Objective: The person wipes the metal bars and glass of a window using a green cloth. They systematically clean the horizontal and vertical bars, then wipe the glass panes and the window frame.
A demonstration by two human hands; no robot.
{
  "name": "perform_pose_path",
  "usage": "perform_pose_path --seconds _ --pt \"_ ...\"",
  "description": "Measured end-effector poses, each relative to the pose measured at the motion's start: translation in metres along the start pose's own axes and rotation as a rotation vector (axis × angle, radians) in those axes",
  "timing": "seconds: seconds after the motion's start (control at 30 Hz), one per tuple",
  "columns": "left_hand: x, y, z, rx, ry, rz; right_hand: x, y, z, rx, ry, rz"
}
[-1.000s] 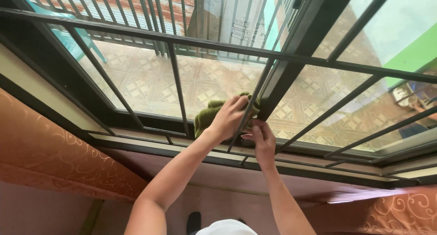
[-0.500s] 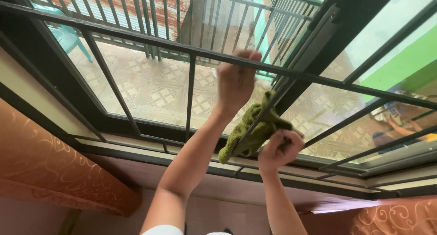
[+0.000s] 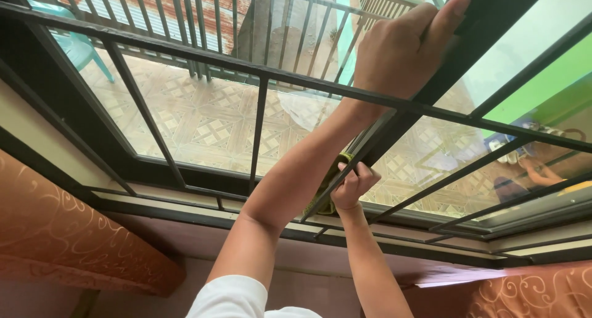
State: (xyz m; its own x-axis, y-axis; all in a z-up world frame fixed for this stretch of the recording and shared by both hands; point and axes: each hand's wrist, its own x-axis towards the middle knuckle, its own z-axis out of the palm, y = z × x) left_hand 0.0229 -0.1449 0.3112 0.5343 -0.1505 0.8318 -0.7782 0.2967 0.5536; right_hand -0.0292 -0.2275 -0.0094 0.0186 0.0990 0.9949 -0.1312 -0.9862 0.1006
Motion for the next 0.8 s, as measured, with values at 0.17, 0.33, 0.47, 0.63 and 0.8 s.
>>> perform_pose_path --seconds 0.17,0.33,0.47,0.63,0.8 --pt "0.002 -0.002 0.005 0.016 0.092 0.111 -0.006 0.002 0.004 -0.006 -0.004 0.014" --pt "0.006 0.002 0.006 -0.023 0.063 0.007 -0.005 0.001 0.007 -0.017 0.012 0.009" --pt "0.010 0.006 0.008 -0.269 -0.042 -0.114 -0.009 0.003 0.008 -0.036 0.017 0.004" --pt "0.017 0.017 0.002 -0.594 -0.170 -0.392 -0.005 0.001 0.007 -0.052 0.019 0.002" --pt "0.022 0.020 -0.002 -0.744 -0.233 -0.588 -0.003 0.001 0.009 -0.065 0.020 -0.002"
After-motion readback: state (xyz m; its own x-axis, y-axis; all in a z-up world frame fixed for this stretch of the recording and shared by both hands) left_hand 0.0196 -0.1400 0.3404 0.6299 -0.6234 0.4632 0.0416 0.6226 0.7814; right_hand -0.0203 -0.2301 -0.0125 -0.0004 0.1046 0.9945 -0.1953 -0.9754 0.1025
